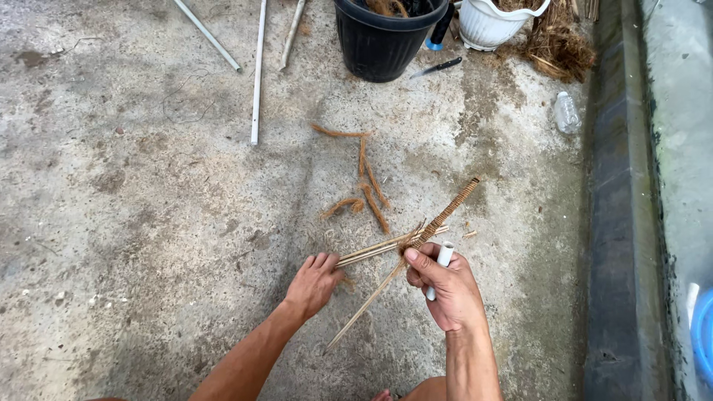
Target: The person sits on a concrete floor and wraps a brown rope tightly around a thin wooden stick. They use a small white cylindrical tool to assist in winding the rope. The person continues this repetitive wrapping motion until the stick is fully covered.
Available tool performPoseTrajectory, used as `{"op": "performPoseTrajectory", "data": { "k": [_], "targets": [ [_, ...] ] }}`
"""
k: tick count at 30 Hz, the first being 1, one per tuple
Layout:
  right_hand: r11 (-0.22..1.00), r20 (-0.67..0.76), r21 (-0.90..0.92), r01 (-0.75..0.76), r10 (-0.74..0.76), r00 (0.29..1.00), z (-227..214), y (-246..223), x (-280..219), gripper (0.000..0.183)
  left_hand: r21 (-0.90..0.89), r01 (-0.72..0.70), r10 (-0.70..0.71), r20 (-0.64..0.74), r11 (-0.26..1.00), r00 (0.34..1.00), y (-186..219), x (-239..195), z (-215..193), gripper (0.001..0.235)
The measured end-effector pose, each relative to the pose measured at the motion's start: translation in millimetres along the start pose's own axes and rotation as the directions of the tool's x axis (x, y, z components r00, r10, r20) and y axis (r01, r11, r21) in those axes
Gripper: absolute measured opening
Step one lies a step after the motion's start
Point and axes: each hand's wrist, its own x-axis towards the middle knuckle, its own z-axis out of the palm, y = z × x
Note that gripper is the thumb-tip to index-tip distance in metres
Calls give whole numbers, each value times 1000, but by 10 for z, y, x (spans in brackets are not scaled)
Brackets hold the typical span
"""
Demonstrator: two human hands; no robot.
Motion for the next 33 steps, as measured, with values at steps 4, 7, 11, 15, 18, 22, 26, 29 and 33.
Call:
{"op": "performPoseTrajectory", "data": {
  "k": [4,7,11,15,18,22,26,29,33],
  "targets": [
    [998,15,70,7,-9,1000,-99,-12,-28,13,-538,104,-246,-199,837,949,40,-79,-157,14],
    [996,65,91,1,-7,998,-114,3,-29,13,-762,188,-462,-161,620,872,52,-259,-575,13],
    [991,104,133,-9,-5,995,-32,61,-77,15,-963,112,-520,-34,247,854,216,-595,-1290,16],
    [987,84,161,-23,9,996,48,166,-139,15,-961,79,-400,-35,265,916,499,-782,-1773,18],
    [988,113,152,17,-34,993,75,269,-197,15,-950,48,-378,-76,309,923,670,-825,-1971,18],
    [987,138,155,31,-53,989,100,341,-230,18,-913,25,-345,-128,408,930,779,-869,-2057,17],
    [990,129,141,13,-31,991,151,364,-244,15,-809,-53,-335,-301,585,893,858,-926,-2016,15],
    [991,149,130,-4,-16,989,177,388,-277,14,-818,-13,-370,-274,575,888,865,-921,-1989,16],
    [987,140,160,-10,-13,990,212,420,-297,14,-908,44,-409,-145,418,901,866,-869,-1951,20]
  ]
}}
